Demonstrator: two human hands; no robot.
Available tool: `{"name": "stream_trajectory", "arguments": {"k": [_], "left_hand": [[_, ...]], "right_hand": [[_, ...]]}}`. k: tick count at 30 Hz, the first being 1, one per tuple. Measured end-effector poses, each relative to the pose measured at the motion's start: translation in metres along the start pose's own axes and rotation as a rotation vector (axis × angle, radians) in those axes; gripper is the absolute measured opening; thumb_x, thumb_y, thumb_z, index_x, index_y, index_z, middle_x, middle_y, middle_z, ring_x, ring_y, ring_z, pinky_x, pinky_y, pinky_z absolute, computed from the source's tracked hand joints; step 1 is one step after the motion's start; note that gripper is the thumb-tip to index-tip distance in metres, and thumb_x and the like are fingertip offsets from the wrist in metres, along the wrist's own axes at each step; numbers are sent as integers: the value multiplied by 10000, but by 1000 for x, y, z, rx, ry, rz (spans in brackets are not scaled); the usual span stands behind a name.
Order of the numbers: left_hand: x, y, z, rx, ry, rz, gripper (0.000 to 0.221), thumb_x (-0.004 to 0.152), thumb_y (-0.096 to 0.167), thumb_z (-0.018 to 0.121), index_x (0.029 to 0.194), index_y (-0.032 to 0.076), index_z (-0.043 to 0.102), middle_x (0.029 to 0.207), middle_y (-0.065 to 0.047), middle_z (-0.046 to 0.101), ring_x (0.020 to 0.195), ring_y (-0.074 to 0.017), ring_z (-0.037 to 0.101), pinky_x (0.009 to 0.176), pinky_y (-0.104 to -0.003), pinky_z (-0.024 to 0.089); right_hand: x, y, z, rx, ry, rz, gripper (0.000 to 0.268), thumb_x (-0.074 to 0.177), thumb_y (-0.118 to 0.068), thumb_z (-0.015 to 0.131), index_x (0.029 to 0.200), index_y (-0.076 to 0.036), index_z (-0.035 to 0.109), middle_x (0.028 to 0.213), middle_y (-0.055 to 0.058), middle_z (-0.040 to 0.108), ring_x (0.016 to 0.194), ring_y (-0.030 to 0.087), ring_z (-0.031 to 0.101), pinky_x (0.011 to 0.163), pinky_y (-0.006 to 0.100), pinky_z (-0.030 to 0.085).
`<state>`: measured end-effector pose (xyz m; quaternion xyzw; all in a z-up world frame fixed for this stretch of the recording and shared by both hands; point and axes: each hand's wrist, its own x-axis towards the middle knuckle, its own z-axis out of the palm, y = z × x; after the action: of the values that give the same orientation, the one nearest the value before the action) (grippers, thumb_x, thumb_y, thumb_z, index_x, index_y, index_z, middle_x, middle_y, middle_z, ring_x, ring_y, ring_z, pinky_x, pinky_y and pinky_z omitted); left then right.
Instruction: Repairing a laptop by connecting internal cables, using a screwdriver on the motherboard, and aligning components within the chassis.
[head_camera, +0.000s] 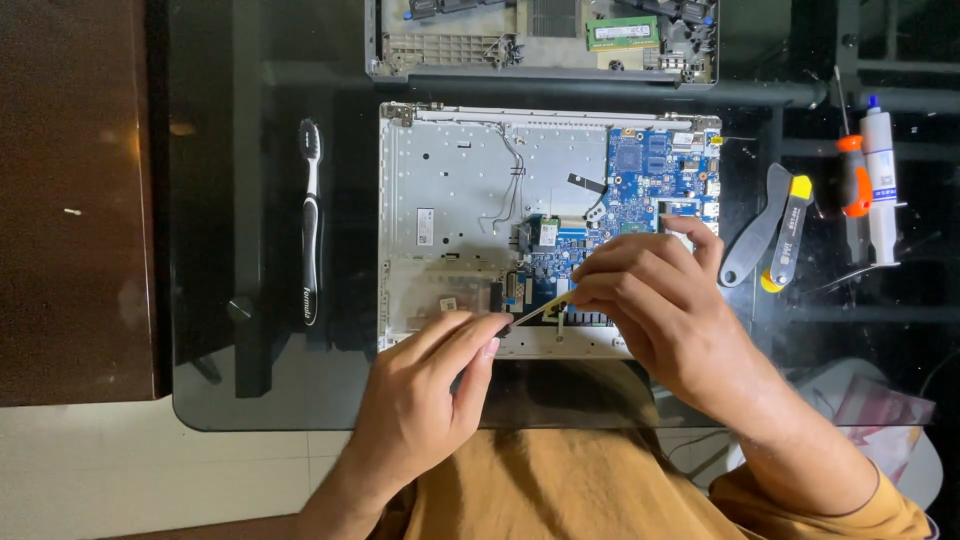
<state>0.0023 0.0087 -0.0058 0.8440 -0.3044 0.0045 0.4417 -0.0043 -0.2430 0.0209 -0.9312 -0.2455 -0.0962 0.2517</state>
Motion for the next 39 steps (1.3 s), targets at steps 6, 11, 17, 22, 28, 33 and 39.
{"name": "stream_trajectory", "arguments": {"k": [6,11,17,22,28,33,39], "left_hand": [[-2,-1,2,8,-24,-14,210,996,68,588,1164,18,702,1042,-91,739,821,-220,735,696,-319,633],[0,0,1,15,-20,-6,205,998,64,562,1143,29,703,1040,-68,727,840,-219,722,718,-324,595],[4,-4,2,-13,-44,-9,214,1008,75,532,1137,30,697,1025,-84,727,858,-231,710,758,-344,563],[6,-5,1,-38,-63,-49,230,1006,90,534,1148,23,703,1047,-95,735,868,-215,713,731,-318,572],[-3,-24,-6,32,58,-179,260,1014,149,571,1207,24,694,1003,-77,713,545,-96,476,506,-245,436],[-9,-38,-5,131,122,-269,254,989,168,641,1186,16,692,1038,-111,697,726,-148,638,504,-234,510],[-18,-52,10,162,148,-234,251,985,186,667,1192,47,700,1060,-78,700,601,-122,561,510,-241,491]], "right_hand": [[4,-7,-1,-61,-13,-35,57,1036,-77,643,1059,-117,677,1092,10,683,1113,225,613,1133,485,233],[3,-9,0,-142,-30,-48,116,1055,-43,595,1086,-126,670,1120,-1,668,1118,223,606,1117,513,228],[-1,-4,6,-81,-43,-45,164,1030,-30,630,1174,-107,640,1177,17,671,1117,241,609,1102,536,277],[-7,0,3,-21,-34,-9,218,1035,-120,672,1250,-124,636,1214,-6,682,1132,202,622,1115,490,257],[-27,27,-6,-66,268,53,213,982,-147,785,1140,-51,679,1185,133,701,1092,269,673,979,425,398],[-43,47,10,-156,-155,24,496,930,-289,785,1315,-49,584,1190,99,643,1042,278,607,851,398,500],[-53,54,18,-205,-159,11,479,943,-310,766,1311,-57,590,1207,97,664,1004,268,634,832,389,502]]}}
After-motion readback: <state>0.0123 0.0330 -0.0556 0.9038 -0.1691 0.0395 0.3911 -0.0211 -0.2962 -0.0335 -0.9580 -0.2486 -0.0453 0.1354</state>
